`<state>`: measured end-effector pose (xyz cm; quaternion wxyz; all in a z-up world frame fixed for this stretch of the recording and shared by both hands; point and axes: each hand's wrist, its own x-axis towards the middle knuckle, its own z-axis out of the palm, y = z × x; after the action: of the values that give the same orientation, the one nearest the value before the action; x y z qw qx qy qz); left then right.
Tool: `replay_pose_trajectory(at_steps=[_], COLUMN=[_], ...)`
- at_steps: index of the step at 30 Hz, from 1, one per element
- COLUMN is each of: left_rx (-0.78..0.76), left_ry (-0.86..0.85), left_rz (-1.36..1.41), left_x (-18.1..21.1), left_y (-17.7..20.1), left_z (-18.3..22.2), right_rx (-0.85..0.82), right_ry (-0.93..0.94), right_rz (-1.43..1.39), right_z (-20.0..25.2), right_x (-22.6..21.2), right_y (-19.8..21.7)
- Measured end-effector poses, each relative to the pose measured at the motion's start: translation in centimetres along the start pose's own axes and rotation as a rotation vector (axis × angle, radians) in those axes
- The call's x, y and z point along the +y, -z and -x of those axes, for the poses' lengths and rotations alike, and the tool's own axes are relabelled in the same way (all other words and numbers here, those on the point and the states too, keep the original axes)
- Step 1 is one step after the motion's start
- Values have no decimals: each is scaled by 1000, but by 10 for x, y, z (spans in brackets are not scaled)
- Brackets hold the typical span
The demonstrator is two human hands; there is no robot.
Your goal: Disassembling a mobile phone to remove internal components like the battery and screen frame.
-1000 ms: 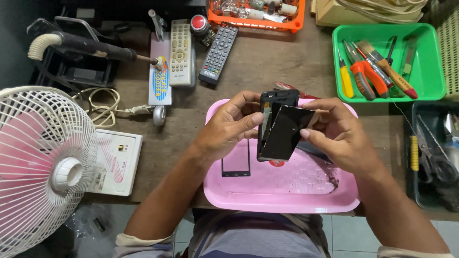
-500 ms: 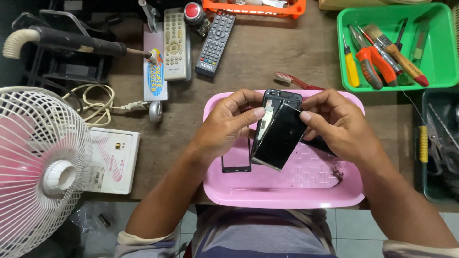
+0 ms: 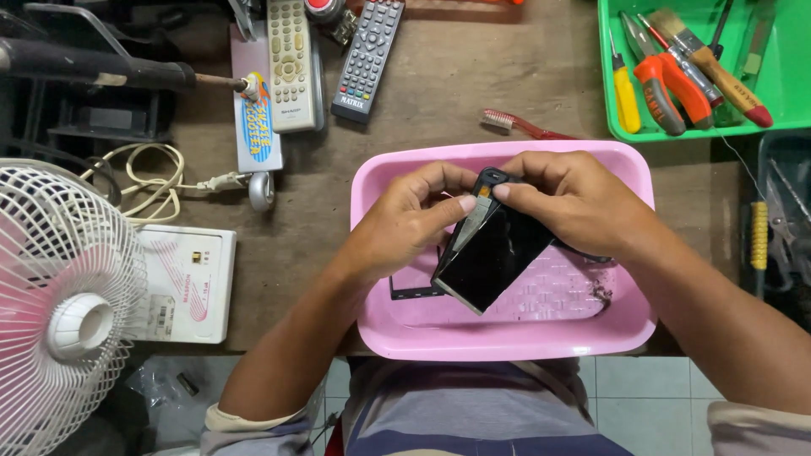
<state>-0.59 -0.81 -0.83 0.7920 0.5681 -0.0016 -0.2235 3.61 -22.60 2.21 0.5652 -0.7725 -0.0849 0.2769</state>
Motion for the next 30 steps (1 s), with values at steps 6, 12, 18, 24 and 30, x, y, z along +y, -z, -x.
replay_pose_trajectory(at_steps=[6,12,18,24,30], left_rx=[34,152,187,245,232], left_ry=[-59,-239,-317,-366,-378], left_rz=[-262,-653,-842,-932,-911], left_x=[2,2,1,3,4], left_y=[-1,-5,-10,-15,-16], left_z=[0,-2,-2,0,0], right_rx=[49,58,69,34,28], right_ry=[-47,-53,-70,-14,21], right_rz=[57,87,124,189,218], right_z=[1,2,0,2,0], right_x=[1,-8,-6,-12,-8], right_y=[-4,-7,-9,-9,-8])
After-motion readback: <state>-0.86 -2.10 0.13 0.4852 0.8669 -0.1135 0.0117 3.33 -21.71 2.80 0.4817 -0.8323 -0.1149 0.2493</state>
